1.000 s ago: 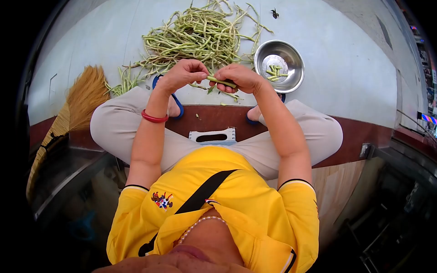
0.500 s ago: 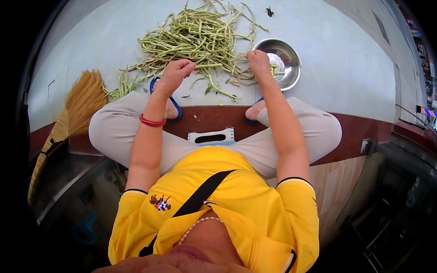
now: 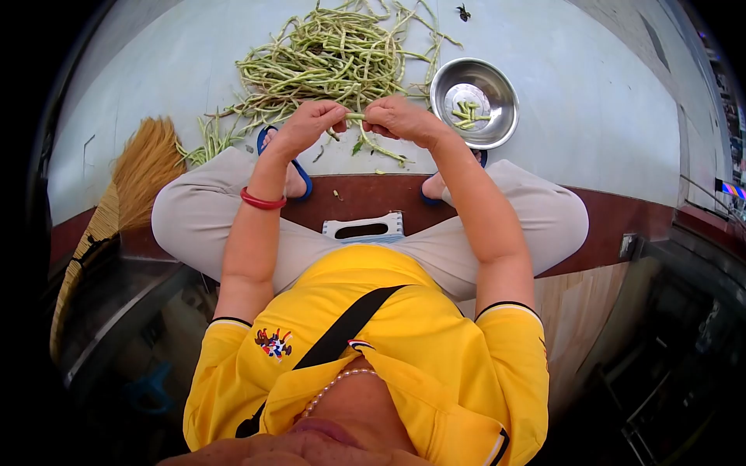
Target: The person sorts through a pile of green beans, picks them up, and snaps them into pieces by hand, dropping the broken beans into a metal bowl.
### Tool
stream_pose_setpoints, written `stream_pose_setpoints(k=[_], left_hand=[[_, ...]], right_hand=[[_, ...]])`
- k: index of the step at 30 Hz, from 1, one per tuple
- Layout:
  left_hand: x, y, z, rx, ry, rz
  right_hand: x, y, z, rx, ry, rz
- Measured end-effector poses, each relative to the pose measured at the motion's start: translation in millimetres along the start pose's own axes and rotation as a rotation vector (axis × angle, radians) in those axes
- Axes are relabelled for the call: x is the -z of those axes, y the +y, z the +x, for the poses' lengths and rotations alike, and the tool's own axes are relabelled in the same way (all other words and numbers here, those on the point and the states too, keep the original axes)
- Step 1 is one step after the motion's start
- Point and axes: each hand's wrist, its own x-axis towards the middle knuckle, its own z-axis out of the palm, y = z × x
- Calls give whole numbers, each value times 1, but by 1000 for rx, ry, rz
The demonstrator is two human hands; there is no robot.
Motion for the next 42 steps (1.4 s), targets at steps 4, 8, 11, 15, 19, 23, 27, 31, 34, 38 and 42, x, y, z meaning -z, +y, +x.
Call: stream_pose_setpoints(k=[4,8,11,15,19,23,27,31,34,38,42], left_hand=[[4,-12,4,-2,27,90],[-16,-15,9,90,81,45],[-13,1,-2,116,45,-25],[-8,8,-5,137,-18,-216],[-16,0,1,198,-169,-196],[-12,-2,1,207,-182,-214],[-4,-1,-2,204,-144,-180],[1,3,-6,182,-192,-125],[0,7,-10,170,-226,-129],[1,7,-11,150,-238,-163],[1,7,-12,160,-264,-184]], right_hand=[[8,7,7,117,294,-693],[-11,17,20,-45,555,-1071],[28,52,24,-50,714,-1095],[47,46,20,44,580,-532],[6,11,6,-42,112,110],[1,9,7,5,-59,27],[12,14,4,28,-58,92],[14,16,4,99,-33,119],[15,17,4,115,-19,126],[17,17,4,105,-14,137],[17,17,3,85,13,87]])
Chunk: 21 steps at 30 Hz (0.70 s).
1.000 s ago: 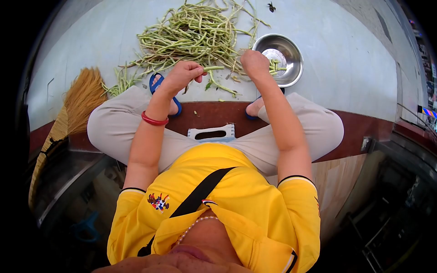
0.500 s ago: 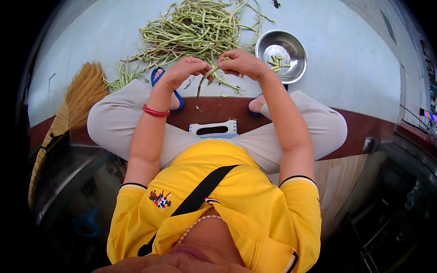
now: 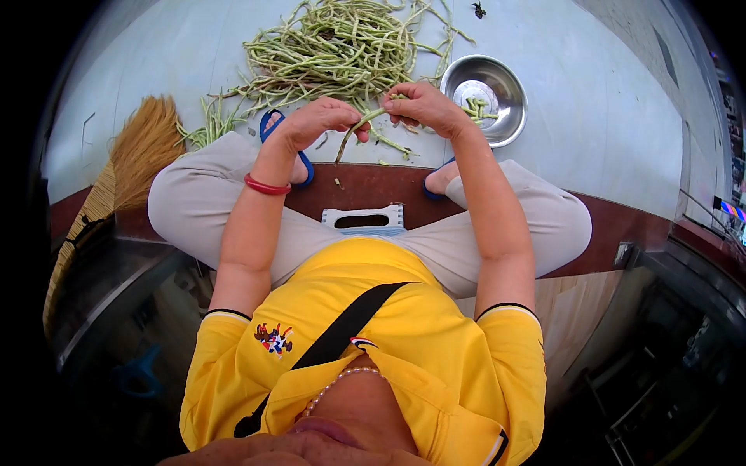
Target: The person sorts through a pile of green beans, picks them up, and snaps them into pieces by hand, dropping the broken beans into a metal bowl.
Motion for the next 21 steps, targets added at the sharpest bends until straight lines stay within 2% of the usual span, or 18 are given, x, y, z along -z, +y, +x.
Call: stream_pose_setpoints(k=[10,12,13,14,15,16,17,18,19,21], left_hand=[[-6,-15,13,65,31,-20],[-12,-17,16,-36,138,-37],[-16,-16,18,-33,137,-38],[-20,-15,19,51,232,100],[-23,-14,19,136,324,237],[-25,-19,21,142,319,235],[-25,-27,26,73,412,384],[-25,-35,31,2,505,533],[-23,-45,36,6,502,529],[-14,-59,42,4,713,582]], right_hand=[[-4,-13,-5,-20,19,-141],[-6,-11,-3,-37,26,-178],[-7,-6,1,-22,64,-332],[-9,-1,5,-8,102,-485],[-17,1,6,-12,102,-481],[-29,4,6,116,234,-778],[-41,5,6,250,367,-1075],[-52,0,2,287,331,-1062],[-63,5,2,367,364,-1094],[-77,5,0,422,383,-944]])
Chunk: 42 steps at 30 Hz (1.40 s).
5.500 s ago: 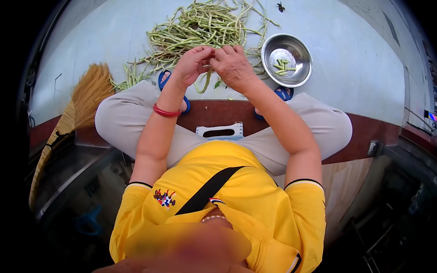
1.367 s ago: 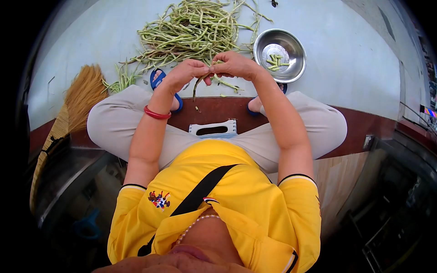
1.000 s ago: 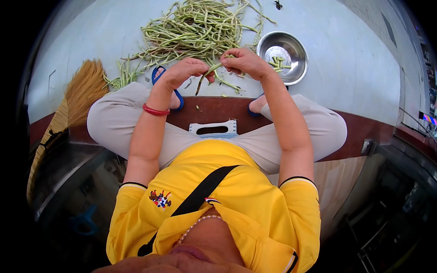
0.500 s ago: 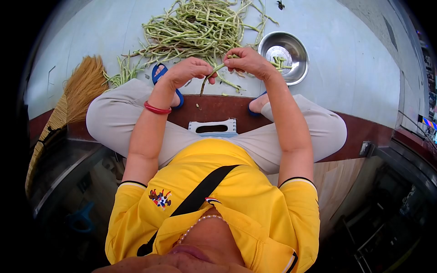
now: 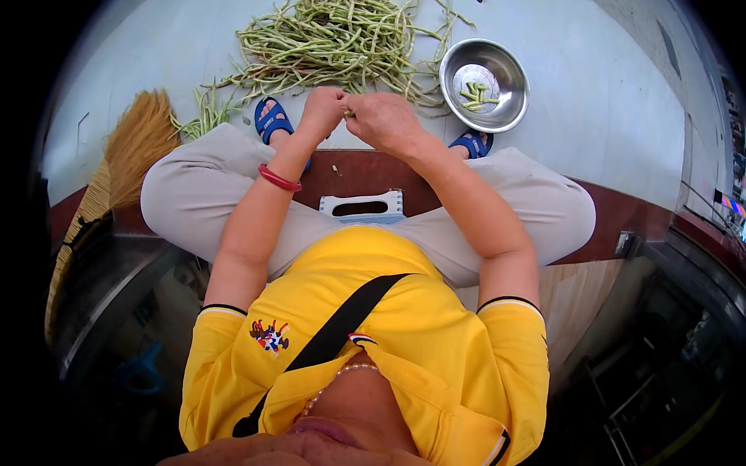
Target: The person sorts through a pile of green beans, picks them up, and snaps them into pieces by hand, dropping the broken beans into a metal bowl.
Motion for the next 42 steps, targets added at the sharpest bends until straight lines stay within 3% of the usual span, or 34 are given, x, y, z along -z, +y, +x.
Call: stream_pose_setpoints(k=[1,2,3,4,5,6,8,9,10,12,13,15,17,24,25,27,28,30,32,34,35,36,37,39,42], left_hand=[[3,-5,4,55,-12,-98],[5,-14,9,56,-12,-99],[5,-25,14,69,-144,1],[5,-30,16,81,-274,101],[3,-35,16,130,-393,224],[0,-36,9,128,-390,225],[-8,-31,-9,-99,28,580],[-3,-20,-3,12,-104,539],[-1,-17,3,12,-108,539],[3,-15,11,88,-272,-306],[11,-4,8,89,-275,-304],[22,18,0,229,-341,-726],[23,21,0,223,-362,-709],[15,6,3,207,-316,-749],[13,6,2,200,-328,-745],[5,6,-2,-100,-188,-201],[-1,10,-7,-108,-198,-201],[-12,19,-19,-658,170,386],[-10,25,-23,-685,179,329],[-5,24,-20,-478,202,134],[-4,21,-19,-477,201,139],[-4,19,-16,-313,73,-55],[-3,17,-14,-145,-55,-247],[-10,22,-16,-119,-126,-232],[-18,26,-15,-85,-200,-264]], right_hand=[[2,2,3,-1,-2,1],[7,10,10,-167,-83,106],[11,19,16,-332,-161,210],[13,33,18,-331,-159,208],[14,50,17,-496,-188,593],[17,60,17,-653,-213,980],[21,63,14,-715,-169,1128],[16,70,13,-752,-181,1269],[12,74,12,-788,-192,1412],[5,76,11,-771,-211,1450],[2,76,10,-751,-233,1485],[-4,76,10,-742,-250,1497],[-6,76,10,-734,-268,1505],[-11,67,11,-730,-413,1259],[-16,68,11,-678,-458,1083],[-13,58,13,-542,-486,629],[-25,60,9,-551,-476,629],[-66,75,-7,-135,-118,-252],[-71,87,-5,-244,-176,-232],[-57,91,1,-816,-492,598],[-59,94,-4,-914,-345,1023],[-53,92,-7,-909,-347,1025],[-46,89,-10,-931,-333,1264],[-45,93,-14,-899,-365,1610],[-53,106,-18,-786,-296,1574]])
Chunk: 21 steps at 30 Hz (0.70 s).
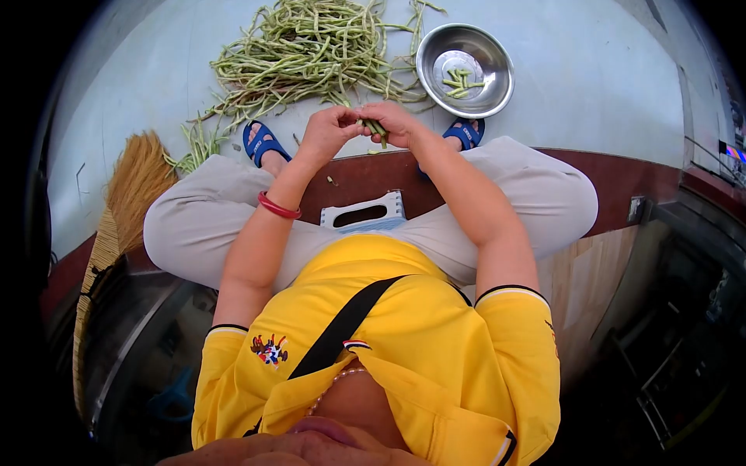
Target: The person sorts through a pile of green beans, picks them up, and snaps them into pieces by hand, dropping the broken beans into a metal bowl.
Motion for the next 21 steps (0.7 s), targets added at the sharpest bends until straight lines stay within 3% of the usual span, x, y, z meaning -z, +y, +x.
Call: stream_pose_setpoints(k=[1,4,6,7,8,9,10,12,15,18,21], left_hand=[[-2,-1,3,0,5,-46],[13,-4,15,-33,70,-238],[42,20,18,97,237,-559],[54,19,20,105,241,-555],[65,15,22,116,290,-677],[72,11,23,126,340,-798],[75,8,23,133,346,-794],[79,3,23,169,395,-911],[76,2,23,197,385,-937],[76,-1,26,194,390,-961],[80,-1,26,174,388,-967]], right_hand=[[9,-5,0,-12,-2,-10],[47,-22,2,63,332,27],[95,-33,8,171,531,211],[114,-41,5,234,629,262],[136,-47,3,242,629,362],[152,-50,-3,191,808,261],[160,-46,-2,183,804,263],[173,-31,6,90,1338,-1004],[138,-2,36,167,1061,-1189],[81,38,72,108,505,-1429],[53,90,98,256,347,-1671]])
